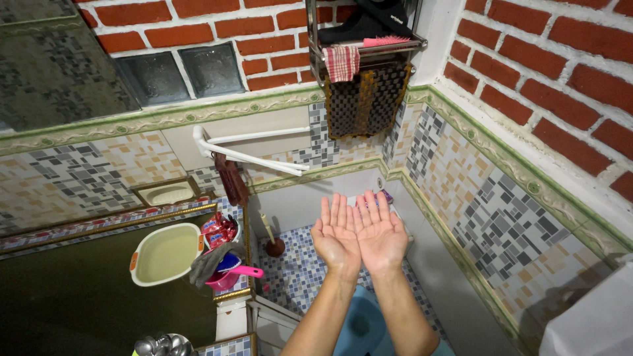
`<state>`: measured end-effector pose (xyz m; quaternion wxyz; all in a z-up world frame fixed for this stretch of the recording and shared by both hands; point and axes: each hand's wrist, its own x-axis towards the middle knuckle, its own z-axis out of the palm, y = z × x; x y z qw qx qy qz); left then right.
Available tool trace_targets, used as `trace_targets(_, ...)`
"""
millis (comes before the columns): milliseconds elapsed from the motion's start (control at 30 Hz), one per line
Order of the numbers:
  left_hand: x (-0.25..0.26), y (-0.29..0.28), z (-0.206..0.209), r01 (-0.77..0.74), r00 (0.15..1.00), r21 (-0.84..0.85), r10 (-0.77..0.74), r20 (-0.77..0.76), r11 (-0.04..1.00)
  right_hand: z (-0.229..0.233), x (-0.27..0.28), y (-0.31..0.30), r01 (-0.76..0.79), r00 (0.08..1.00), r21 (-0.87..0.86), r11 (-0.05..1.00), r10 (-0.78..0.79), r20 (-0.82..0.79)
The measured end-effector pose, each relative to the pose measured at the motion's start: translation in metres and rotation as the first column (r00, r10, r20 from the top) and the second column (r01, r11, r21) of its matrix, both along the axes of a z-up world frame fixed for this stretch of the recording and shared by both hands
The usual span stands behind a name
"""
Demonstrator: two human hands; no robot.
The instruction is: The person arranges toiletry bottles, a toothbrush, and small containers on a wall-mounted metal bathroom shelf, then hangs a decorative leaf-shaped mat over the shelf rail and places a pair of black slippers on top of it. They then reposition a lotion bottle and a pink brush on the shelf.
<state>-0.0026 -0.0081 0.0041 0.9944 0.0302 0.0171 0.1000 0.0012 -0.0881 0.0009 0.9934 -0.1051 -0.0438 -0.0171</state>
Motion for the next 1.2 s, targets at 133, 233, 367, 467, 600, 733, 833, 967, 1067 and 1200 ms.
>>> trace_targets(133,0.000,-0.001,0.000,-0.004,1.000,0.020,0.004,0.005,1.000,0.001,0.000,0.000,0.003,1.000,-0.007,1.000,-0.003,0.005)
trace_targets(233,0.001,-0.001,0.000,-0.003,1.000,0.023,0.003,0.002,1.000,0.002,0.000,0.000,0.010,1.000,-0.018,1.000,-0.010,-0.009)
trace_targets(367,0.001,-0.002,-0.003,-0.005,1.000,0.026,0.005,-0.006,1.000,0.001,-0.001,-0.001,0.003,1.000,-0.017,1.000,-0.003,-0.006)
trace_targets(467,0.003,-0.003,-0.006,-0.006,1.000,0.030,0.006,0.005,1.000,-0.002,0.001,-0.002,-0.003,1.000,-0.015,1.000,0.003,0.006)
trace_targets(600,0.006,-0.004,-0.010,-0.006,1.000,0.030,0.006,0.013,1.000,-0.005,0.003,-0.004,-0.003,1.000,0.000,1.000,0.003,0.010)
trace_targets(733,0.009,-0.004,-0.013,0.001,1.000,0.020,-0.002,0.011,1.000,-0.008,0.005,-0.005,-0.007,1.000,0.007,1.000,0.007,-0.001)
trace_targets(833,0.010,-0.005,-0.015,0.003,1.000,0.013,-0.003,0.003,1.000,-0.009,0.007,-0.006,-0.004,1.000,0.011,1.000,0.004,-0.002)
trace_targets(967,0.011,-0.005,-0.015,0.007,1.000,0.004,-0.007,0.000,1.000,-0.011,0.008,-0.007,-0.003,1.000,0.023,1.000,0.003,-0.004)
trace_targets(1067,0.011,-0.006,-0.014,0.005,1.000,0.009,-0.004,-0.010,1.000,-0.012,0.009,-0.008,-0.010,1.000,0.036,0.999,0.010,-0.007)
trace_targets(1200,0.010,-0.007,-0.013,0.012,1.000,0.018,-0.012,-0.016,1.000,-0.014,0.011,-0.010,-0.018,1.000,0.049,0.999,0.018,-0.005)
